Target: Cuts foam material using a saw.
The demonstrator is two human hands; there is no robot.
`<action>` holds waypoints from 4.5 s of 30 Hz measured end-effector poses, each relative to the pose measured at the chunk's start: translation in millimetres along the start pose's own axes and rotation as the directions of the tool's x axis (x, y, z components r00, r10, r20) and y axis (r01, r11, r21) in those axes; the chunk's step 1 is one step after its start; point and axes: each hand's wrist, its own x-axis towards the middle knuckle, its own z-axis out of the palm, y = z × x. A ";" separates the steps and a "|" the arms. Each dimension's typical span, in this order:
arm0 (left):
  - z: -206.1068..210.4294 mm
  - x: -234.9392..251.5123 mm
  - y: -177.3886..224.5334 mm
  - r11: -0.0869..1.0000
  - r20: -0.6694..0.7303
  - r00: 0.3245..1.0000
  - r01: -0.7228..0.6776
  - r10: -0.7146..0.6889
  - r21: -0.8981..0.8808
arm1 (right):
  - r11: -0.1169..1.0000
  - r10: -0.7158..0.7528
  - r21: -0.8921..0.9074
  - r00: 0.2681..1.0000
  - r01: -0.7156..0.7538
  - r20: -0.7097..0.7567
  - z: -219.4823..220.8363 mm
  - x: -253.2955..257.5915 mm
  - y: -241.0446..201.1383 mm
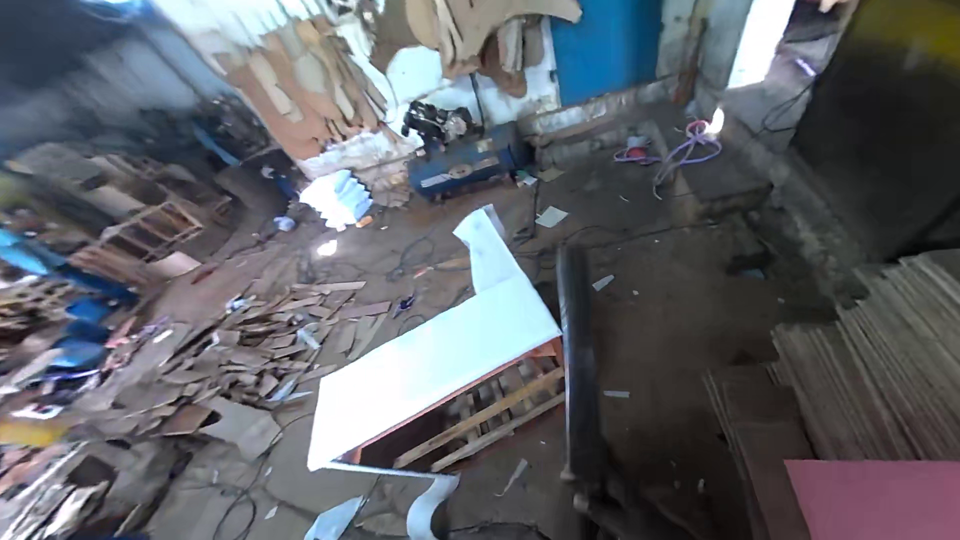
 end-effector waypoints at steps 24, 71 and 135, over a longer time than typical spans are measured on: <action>-74.7 598.0 -9.8 0.868 0.048 0.998 -0.069 0.052 0.491 | 0.654 0.724 0.147 0.559 -0.742 -0.404 -416.9 313.6 37.1; -343.5 1349.6 21.3 0.135 0.546 0.619 -0.583 -0.565 0.801 | 0.454 0.768 -0.384 0.135 -0.804 0.626 -527.0 1215.9 -48.8; -422.8 1345.4 28.2 0.715 0.350 0.924 -0.139 -0.157 0.685 | 0.388 0.846 -0.604 0.010 -0.696 0.533 -354.7 1281.2 -231.9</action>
